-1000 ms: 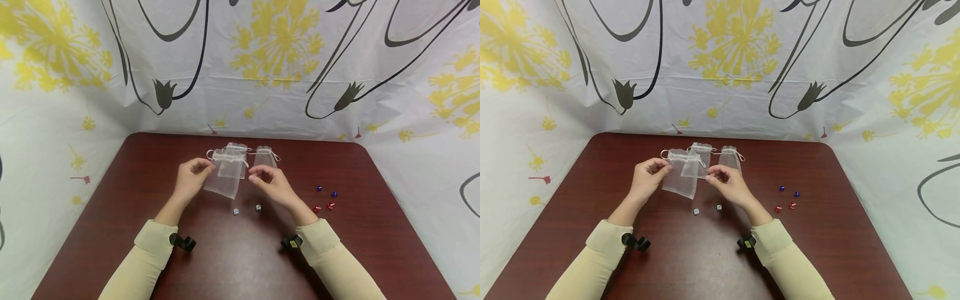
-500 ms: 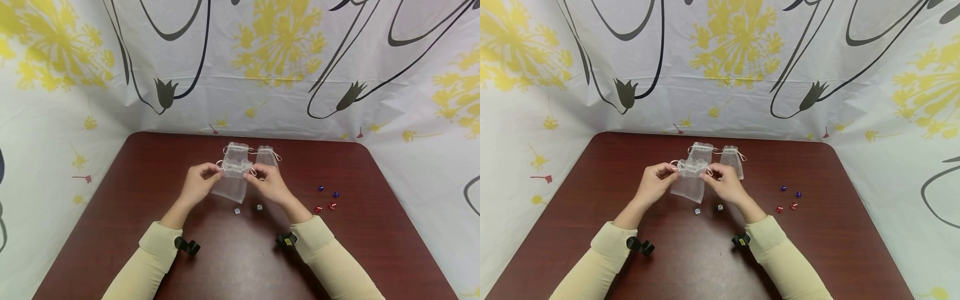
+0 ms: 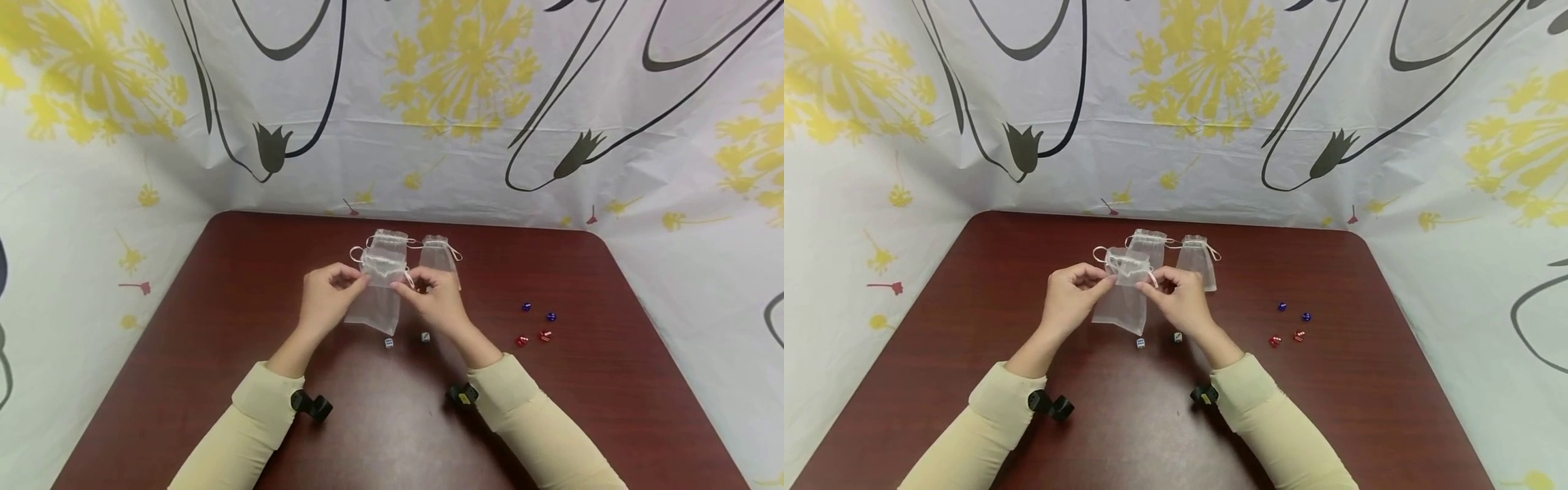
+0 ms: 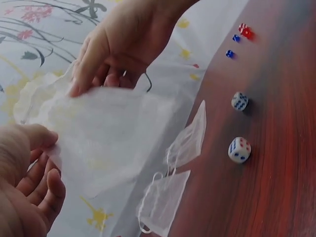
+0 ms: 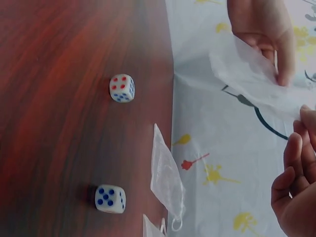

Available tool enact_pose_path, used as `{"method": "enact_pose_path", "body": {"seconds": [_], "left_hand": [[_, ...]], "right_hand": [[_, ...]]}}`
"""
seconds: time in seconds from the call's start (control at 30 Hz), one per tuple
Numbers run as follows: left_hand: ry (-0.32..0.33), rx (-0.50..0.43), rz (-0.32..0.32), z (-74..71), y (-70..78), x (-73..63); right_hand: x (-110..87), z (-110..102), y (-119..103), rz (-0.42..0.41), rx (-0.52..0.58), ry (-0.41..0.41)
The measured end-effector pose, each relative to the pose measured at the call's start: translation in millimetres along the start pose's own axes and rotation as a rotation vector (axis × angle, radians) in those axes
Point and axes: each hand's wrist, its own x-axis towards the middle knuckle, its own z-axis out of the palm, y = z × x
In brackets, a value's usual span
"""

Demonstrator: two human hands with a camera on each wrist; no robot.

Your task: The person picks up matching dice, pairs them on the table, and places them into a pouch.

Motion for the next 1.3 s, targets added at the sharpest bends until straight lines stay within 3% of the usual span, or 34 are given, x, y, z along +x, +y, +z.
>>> {"method": "enact_pose_path", "body": {"seconds": [0.07, 0.2, 0.33, 0.43, 0.63, 0.73, 0.9, 1.0, 1.3], "left_hand": [[-0.015, -0.005, -0.005, 1.7, 2.8, -1.4], [-0.106, -0.021, -0.013, 2.4, 7.3, -3.1], [-0.159, -0.020, 0.022, -6.3, 13.1, -0.2], [-0.197, -0.001, 0.114, -17.6, 20.2, 5.8], [-0.304, 0.137, 0.405, -35.8, 33.1, 16.3], [-0.320, 0.168, 0.480, -39.2, 34.2, 18.0], [-0.316, 0.176, 0.507, -39.7, 32.1, 18.7], [-0.308, 0.175, 0.505, -40.6, 30.4, 19.0], [-0.266, 0.225, 0.487, -51.3, 24.1, 20.9]], "right_hand": [[-0.2, 2.5, 0.1, -0.017, -0.011, -0.004], [-0.2, 4.0, 0.3, -0.027, -0.045, -0.020], [0.8, 1.1, 1.0, -0.009, -0.029, -0.037], [2.6, -3.1, 1.6, -0.010, -0.026, -0.038], [5.3, -8.4, 0.0, -0.053, -0.067, -0.027], [5.6, -9.9, -12.6, -0.079, -0.062, -0.039], [6.6, -11.4, -36.1, -0.128, -0.045, -0.082], [5.4, -10.5, -36.4, -0.137, -0.053, -0.083], [-8.9, -6.0, -30.4, -0.027, -0.040, -0.081]]}}
